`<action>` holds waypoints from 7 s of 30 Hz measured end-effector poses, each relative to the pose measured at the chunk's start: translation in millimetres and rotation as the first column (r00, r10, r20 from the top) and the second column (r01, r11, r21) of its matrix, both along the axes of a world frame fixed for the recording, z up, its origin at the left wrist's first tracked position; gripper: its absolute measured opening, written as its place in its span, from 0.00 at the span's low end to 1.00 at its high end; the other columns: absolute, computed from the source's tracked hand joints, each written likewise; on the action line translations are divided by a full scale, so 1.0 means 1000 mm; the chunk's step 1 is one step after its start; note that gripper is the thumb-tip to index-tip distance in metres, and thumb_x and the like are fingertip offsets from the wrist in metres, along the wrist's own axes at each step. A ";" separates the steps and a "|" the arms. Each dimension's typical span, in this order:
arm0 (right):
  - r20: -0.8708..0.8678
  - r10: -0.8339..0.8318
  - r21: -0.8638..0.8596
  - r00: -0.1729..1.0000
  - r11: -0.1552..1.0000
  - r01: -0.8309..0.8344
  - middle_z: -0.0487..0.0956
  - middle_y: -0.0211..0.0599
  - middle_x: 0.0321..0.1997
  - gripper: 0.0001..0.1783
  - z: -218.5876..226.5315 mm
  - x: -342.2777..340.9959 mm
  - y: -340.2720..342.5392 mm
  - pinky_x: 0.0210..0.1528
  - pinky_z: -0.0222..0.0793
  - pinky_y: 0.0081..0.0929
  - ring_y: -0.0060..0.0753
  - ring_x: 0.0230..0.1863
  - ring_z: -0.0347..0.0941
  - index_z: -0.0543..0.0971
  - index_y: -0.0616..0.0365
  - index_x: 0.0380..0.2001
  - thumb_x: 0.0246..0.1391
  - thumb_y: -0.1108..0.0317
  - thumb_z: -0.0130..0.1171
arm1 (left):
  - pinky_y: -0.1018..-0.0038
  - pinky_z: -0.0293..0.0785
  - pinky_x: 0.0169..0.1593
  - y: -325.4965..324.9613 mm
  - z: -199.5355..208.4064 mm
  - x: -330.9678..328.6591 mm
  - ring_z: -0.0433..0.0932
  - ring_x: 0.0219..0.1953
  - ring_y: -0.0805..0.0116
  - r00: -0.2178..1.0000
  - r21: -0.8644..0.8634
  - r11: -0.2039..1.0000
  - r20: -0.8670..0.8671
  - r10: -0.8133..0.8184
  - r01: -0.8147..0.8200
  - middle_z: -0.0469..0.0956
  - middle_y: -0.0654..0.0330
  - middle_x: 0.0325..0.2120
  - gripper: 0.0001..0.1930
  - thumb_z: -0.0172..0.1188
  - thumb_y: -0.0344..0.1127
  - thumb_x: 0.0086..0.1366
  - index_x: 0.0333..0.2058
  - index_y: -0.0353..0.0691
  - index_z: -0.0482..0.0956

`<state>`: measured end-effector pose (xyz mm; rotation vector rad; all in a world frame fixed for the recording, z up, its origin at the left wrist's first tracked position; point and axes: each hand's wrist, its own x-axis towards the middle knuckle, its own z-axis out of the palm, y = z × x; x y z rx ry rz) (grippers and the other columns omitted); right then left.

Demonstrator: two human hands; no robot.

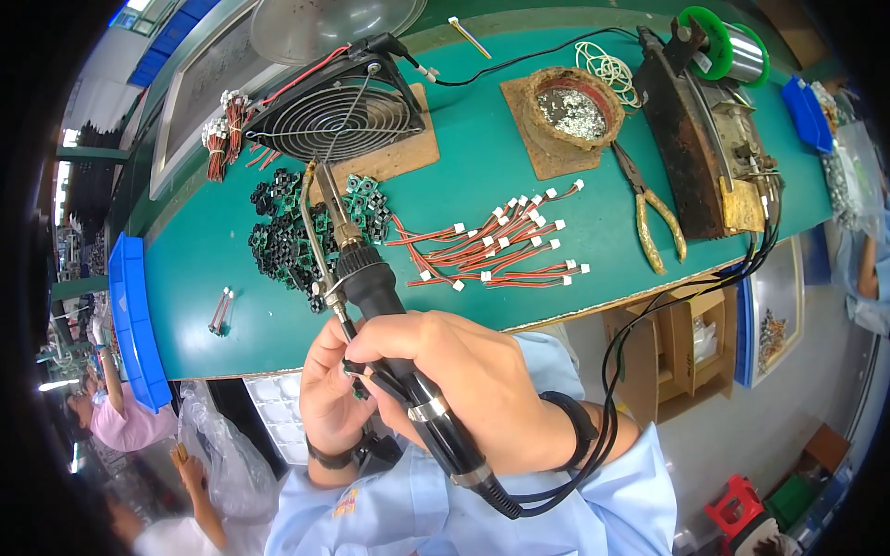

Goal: Manually assemble electronic components by connecting wires to circuit boards using a specialized tool.

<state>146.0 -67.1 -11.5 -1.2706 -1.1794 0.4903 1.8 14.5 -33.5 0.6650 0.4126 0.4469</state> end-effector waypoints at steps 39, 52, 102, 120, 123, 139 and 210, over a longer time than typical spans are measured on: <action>0.062 0.014 -0.132 0.998 0.991 -0.005 0.78 0.37 0.30 0.23 0.001 0.019 -0.010 0.34 0.69 0.21 0.25 0.32 0.75 0.66 0.57 0.40 0.41 0.80 0.64 | 0.70 0.67 0.47 0.002 0.008 0.008 0.73 0.41 0.64 0.997 0.251 0.968 -0.069 0.040 -0.021 0.74 0.50 0.36 0.06 0.52 0.20 0.56 0.33 0.35 0.67; 0.433 -0.194 0.006 0.880 0.977 0.213 0.76 0.34 0.27 0.28 -0.016 0.028 -0.055 0.46 0.55 0.38 0.30 0.24 0.68 0.69 0.56 0.41 0.40 0.52 0.66 | 0.70 0.65 0.48 0.014 0.001 0.020 0.74 0.43 0.66 0.963 0.203 0.960 -0.145 0.225 -0.194 0.76 0.47 0.37 0.06 0.54 0.23 0.56 0.29 0.39 0.66; 0.464 0.037 -0.102 0.885 0.995 0.012 0.72 0.21 0.22 0.24 -0.021 0.018 -0.064 0.45 0.53 0.28 0.21 0.25 0.70 0.77 0.45 0.37 0.29 0.65 0.71 | 0.71 0.67 0.46 0.011 0.006 0.022 0.75 0.40 0.66 0.926 0.224 0.935 -0.203 0.320 -0.274 0.77 0.48 0.36 0.05 0.53 0.24 0.55 0.27 0.38 0.66; 0.454 0.060 -0.124 0.889 0.992 -0.004 0.74 0.22 0.22 0.24 -0.016 0.022 -0.066 0.45 0.53 0.28 0.21 0.24 0.70 0.77 0.47 0.37 0.30 0.62 0.70 | 0.72 0.67 0.48 0.012 0.004 0.021 0.74 0.42 0.68 0.941 0.262 0.934 -0.171 0.291 -0.241 0.76 0.47 0.38 0.05 0.53 0.23 0.57 0.30 0.38 0.66; 0.436 0.062 -0.119 0.898 0.993 -0.010 0.73 0.22 0.21 0.23 -0.015 0.024 -0.065 0.45 0.53 0.28 0.22 0.24 0.70 0.77 0.48 0.37 0.30 0.63 0.70 | 0.71 0.66 0.48 0.011 0.006 0.023 0.74 0.39 0.67 0.913 0.265 0.927 -0.241 0.328 -0.264 0.77 0.48 0.36 0.05 0.54 0.26 0.55 0.26 0.39 0.66; 0.083 -0.541 -0.216 0.837 0.810 0.545 0.76 0.38 0.39 0.16 -0.060 0.060 -0.043 0.43 0.66 0.22 0.26 0.38 0.72 0.68 0.60 0.43 0.50 0.78 0.55 | 0.73 0.69 0.40 0.029 -0.013 -0.016 0.72 0.37 0.69 0.924 0.065 0.936 -0.154 0.351 -0.345 0.75 0.51 0.36 0.05 0.54 0.28 0.55 0.30 0.39 0.67; -0.243 0.079 -0.082 0.967 0.991 -0.102 0.75 0.40 0.30 0.26 0.001 0.001 -0.018 0.31 0.70 0.20 0.25 0.31 0.75 0.60 0.59 0.44 0.43 0.83 0.60 | 0.73 0.67 0.43 0.008 0.007 0.006 0.73 0.37 0.68 0.998 -0.052 0.997 0.023 -0.050 0.052 0.73 0.56 0.36 0.12 0.54 0.32 0.61 0.42 0.34 0.69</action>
